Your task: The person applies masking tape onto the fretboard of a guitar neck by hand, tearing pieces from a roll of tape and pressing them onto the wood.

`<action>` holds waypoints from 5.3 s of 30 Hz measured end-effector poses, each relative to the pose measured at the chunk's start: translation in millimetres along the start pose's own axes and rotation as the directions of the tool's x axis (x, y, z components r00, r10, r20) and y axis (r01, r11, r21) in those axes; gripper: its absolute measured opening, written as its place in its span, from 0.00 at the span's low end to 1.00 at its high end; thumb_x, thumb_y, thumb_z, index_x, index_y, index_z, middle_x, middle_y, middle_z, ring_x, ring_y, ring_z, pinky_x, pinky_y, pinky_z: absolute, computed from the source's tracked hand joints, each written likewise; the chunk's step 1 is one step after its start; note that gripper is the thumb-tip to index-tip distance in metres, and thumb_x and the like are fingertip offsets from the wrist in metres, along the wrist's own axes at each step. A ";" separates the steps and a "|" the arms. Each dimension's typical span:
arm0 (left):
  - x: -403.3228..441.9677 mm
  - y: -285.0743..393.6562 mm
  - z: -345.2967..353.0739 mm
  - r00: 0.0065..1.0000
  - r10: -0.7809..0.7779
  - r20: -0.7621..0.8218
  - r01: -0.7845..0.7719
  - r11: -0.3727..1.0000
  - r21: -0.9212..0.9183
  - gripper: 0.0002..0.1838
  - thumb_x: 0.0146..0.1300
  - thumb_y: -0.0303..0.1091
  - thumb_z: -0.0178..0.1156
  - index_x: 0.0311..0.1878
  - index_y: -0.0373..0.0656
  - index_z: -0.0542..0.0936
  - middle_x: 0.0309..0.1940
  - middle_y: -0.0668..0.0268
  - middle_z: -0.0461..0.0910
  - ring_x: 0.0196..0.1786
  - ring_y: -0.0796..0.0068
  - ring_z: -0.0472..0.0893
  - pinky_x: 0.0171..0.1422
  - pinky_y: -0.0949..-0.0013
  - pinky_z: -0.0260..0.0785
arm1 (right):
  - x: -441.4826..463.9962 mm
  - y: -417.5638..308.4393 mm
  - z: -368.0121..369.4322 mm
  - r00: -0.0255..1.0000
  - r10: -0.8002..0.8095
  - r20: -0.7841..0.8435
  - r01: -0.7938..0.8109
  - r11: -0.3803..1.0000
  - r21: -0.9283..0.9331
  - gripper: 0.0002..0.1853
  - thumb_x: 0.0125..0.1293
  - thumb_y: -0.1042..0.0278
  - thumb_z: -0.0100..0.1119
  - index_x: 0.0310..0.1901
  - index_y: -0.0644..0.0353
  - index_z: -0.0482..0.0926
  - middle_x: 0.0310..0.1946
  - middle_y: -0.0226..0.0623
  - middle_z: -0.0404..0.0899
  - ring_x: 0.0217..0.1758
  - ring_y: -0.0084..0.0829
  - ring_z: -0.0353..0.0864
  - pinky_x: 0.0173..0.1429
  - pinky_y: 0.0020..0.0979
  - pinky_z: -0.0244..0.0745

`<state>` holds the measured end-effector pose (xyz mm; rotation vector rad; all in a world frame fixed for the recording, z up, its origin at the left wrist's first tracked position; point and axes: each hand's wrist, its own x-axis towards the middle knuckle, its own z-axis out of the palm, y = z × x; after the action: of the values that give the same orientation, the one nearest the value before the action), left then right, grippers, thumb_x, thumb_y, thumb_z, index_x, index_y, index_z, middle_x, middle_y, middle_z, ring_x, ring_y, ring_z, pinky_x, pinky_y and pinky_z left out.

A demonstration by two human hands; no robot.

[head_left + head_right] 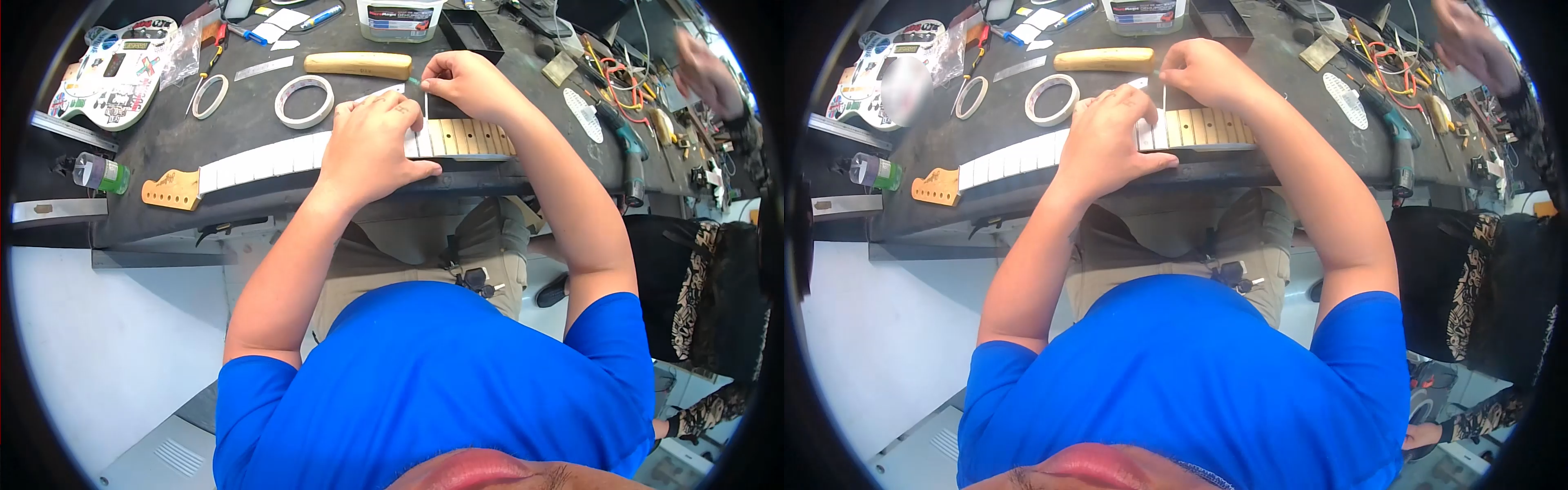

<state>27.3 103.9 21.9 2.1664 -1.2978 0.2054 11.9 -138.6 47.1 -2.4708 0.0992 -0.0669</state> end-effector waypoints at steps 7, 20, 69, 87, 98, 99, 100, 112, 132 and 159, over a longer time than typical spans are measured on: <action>-3.3 -1.4 -3.0 0.999 0.036 0.000 -0.036 0.998 -0.048 0.26 0.52 0.48 0.89 0.53 0.50 0.93 0.55 0.70 0.86 0.64 0.62 0.85 0.71 0.49 0.70 | 23.9 19.4 1.5 0.981 -0.001 -0.192 -0.021 0.994 -0.109 0.15 0.79 0.60 0.71 0.53 0.65 0.91 0.44 0.43 0.93 0.47 0.37 0.91 0.57 0.41 0.85; 7.1 8.8 -3.1 0.994 -0.010 0.105 -0.007 0.988 0.157 0.35 0.50 0.56 0.88 0.55 0.41 0.91 0.61 0.62 0.86 0.65 0.54 0.83 0.72 0.47 0.71 | -119.2 93.1 -53.8 0.708 -0.105 -0.699 -0.083 0.969 -0.231 0.09 0.74 0.64 0.73 0.47 0.60 0.89 0.46 0.44 0.91 0.53 0.47 0.91 0.61 0.45 0.84; -31.2 34.9 -62.9 0.991 0.020 -0.131 -0.029 0.997 -0.072 0.07 0.80 0.32 0.67 0.54 0.42 0.85 0.47 0.60 0.87 0.55 0.53 0.85 0.64 0.51 0.66 | -113.7 -66.0 28.9 0.784 -0.188 -0.592 0.430 0.852 0.298 0.11 0.72 0.71 0.76 0.52 0.65 0.91 0.54 0.48 0.92 0.59 0.47 0.92 0.65 0.43 0.86; -37.4 44.0 -49.5 0.984 -0.175 -0.037 0.147 0.912 -0.383 0.09 0.86 0.32 0.62 0.60 0.37 0.84 0.37 0.59 0.89 0.42 0.57 0.86 0.54 0.56 0.75 | -111.3 -54.1 21.7 0.859 -0.159 -0.487 0.375 0.843 0.385 0.06 0.78 0.73 0.67 0.49 0.66 0.83 0.58 0.43 0.86 0.57 0.32 0.88 0.65 0.37 0.85; -36.0 43.0 -45.6 0.999 -0.001 -0.048 -0.015 0.942 -0.336 0.08 0.87 0.31 0.62 0.60 0.38 0.84 0.38 0.59 0.89 0.42 0.61 0.87 0.53 0.60 0.77 | -113.0 -56.3 25.9 0.777 -0.393 -0.491 0.443 0.896 -0.016 0.08 0.69 0.72 0.72 0.41 0.62 0.81 0.61 0.48 0.87 0.62 0.51 0.88 0.65 0.46 0.83; -35.2 45.8 -45.7 0.999 -0.049 -0.020 0.036 0.915 -0.403 0.08 0.87 0.31 0.61 0.60 0.38 0.84 0.38 0.59 0.89 0.42 0.63 0.87 0.53 0.61 0.78 | -112.1 -52.4 28.2 0.778 -0.355 -0.518 0.457 0.886 0.079 0.08 0.69 0.71 0.72 0.42 0.63 0.82 0.62 0.49 0.88 0.63 0.51 0.88 0.66 0.46 0.83; -34.6 46.9 -45.7 0.997 -0.074 -0.018 0.061 0.914 -0.402 0.08 0.87 0.31 0.61 0.60 0.38 0.84 0.38 0.60 0.89 0.42 0.64 0.87 0.53 0.61 0.78 | -110.0 -46.6 32.8 0.778 -0.319 -0.541 0.473 0.864 0.172 0.08 0.69 0.71 0.73 0.44 0.63 0.83 0.63 0.49 0.88 0.64 0.51 0.88 0.67 0.46 0.83; -33.6 31.7 -41.2 0.994 -0.022 -0.109 -0.016 0.943 -0.334 0.09 0.83 0.33 0.66 0.54 0.36 0.88 0.36 0.58 0.91 0.40 0.65 0.90 0.49 0.62 0.78 | -115.0 -47.7 20.7 0.791 -0.297 -0.535 0.455 0.870 0.189 0.03 0.71 0.75 0.70 0.42 0.63 0.86 0.64 0.45 0.89 0.57 0.35 0.92 0.64 0.39 0.87; -25.7 37.2 -46.0 0.978 0.000 -0.210 0.019 0.996 0.092 0.07 0.76 0.30 0.64 0.50 0.42 0.88 0.36 0.59 0.89 0.42 0.53 0.84 0.51 0.49 0.55 | -93.9 -71.7 50.3 0.633 -0.450 -0.629 0.521 0.849 -0.083 0.10 0.63 0.74 0.79 0.46 0.61 0.90 0.55 0.41 0.92 0.59 0.50 0.89 0.63 0.46 0.86; 33.6 22.4 -18.5 0.977 -0.183 0.113 0.195 0.527 -0.827 0.12 0.78 0.38 0.71 0.49 0.36 0.91 0.68 0.59 0.86 0.61 0.70 0.86 0.66 0.62 0.79 | -131.9 -39.3 27.3 0.966 0.069 -0.249 0.248 0.030 0.968 0.28 0.87 0.52 0.56 0.69 0.72 0.85 0.62 0.43 0.91 0.67 0.35 0.85 0.72 0.42 0.78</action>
<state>28.6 81.4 60.2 1.4165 -0.8559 -0.4568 -115.3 -79.4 47.0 -0.9179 -0.0271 -0.3600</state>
